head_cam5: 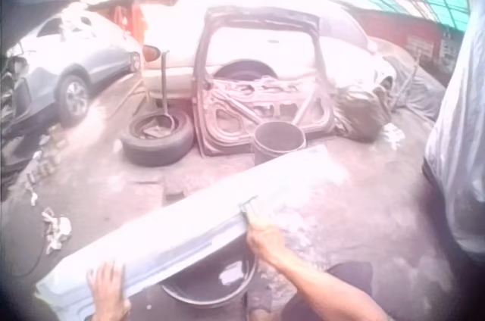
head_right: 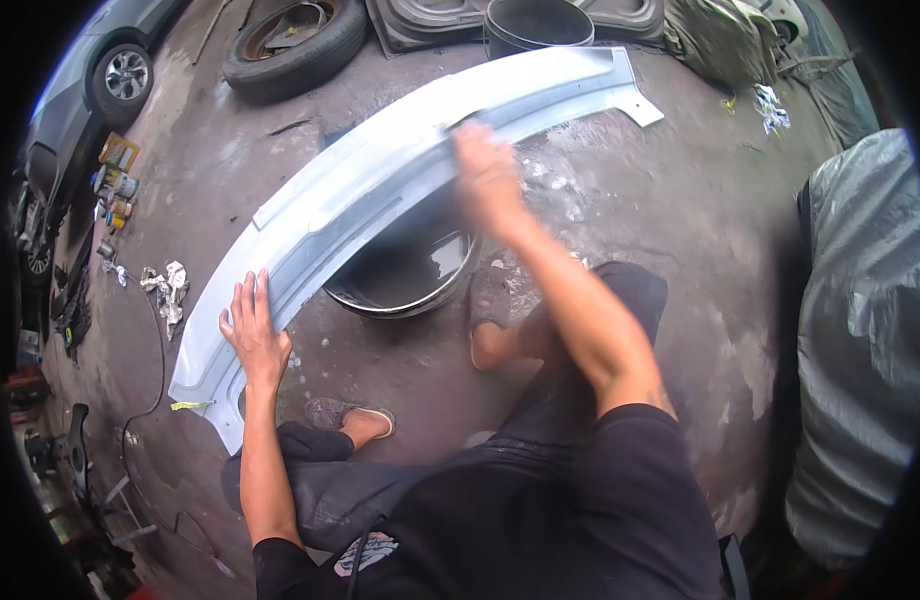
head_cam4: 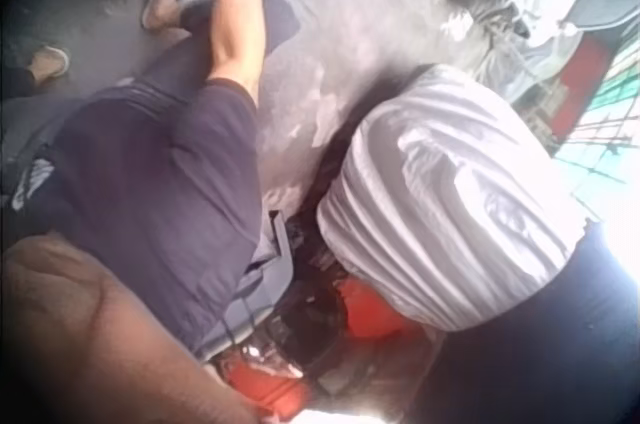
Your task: The person sits on the floor of a workshop and sands a white car bumper with a sanding block. They repeatedly dip the block into a bucket of water and wipe the surface with a cloth while working on the part.
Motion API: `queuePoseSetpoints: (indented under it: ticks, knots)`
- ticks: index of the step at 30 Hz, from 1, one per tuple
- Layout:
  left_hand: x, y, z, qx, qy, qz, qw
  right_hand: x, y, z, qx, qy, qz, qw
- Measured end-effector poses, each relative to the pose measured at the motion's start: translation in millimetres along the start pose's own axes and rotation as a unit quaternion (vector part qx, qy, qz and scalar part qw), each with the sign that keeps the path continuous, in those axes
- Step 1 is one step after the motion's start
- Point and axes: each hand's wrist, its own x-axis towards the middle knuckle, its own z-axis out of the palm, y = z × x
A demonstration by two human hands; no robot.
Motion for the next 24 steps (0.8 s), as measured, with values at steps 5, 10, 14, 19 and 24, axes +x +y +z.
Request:
queuePoseSetpoints:
  ticks: [5, 10, 14, 19, 24]
  knots:
    - [-7.3, -9.8, -2.0, -0.007, -0.009, 0.015, 1.0, 49.2, 103.0, -49.9, 0.06, 0.061, 0.031, 0.996]
    - [4.2, -2.5, -21.1, -0.02, -0.106, 0.015, 0.994, 60.7, 87.9, -32.5, -0.078, -0.122, 0.008, 0.989]
    - [47.3, 7.9, -22.0, -0.129, -0.106, 0.051, 0.985, 84.7, 46.4, -5.4, 0.045, -0.304, -0.089, 0.947]
    - [83.4, 29.3, -3.8, -0.079, -0.134, 0.047, 0.987, 111.0, 150.9, 3.6, 0.102, -0.268, 0.037, 0.957]
    - [82.3, 35.1, 0.8, -0.073, -0.149, 0.037, 0.985, 148.0, 206.0, 28.6, -0.095, -0.28, 0.133, 0.946]
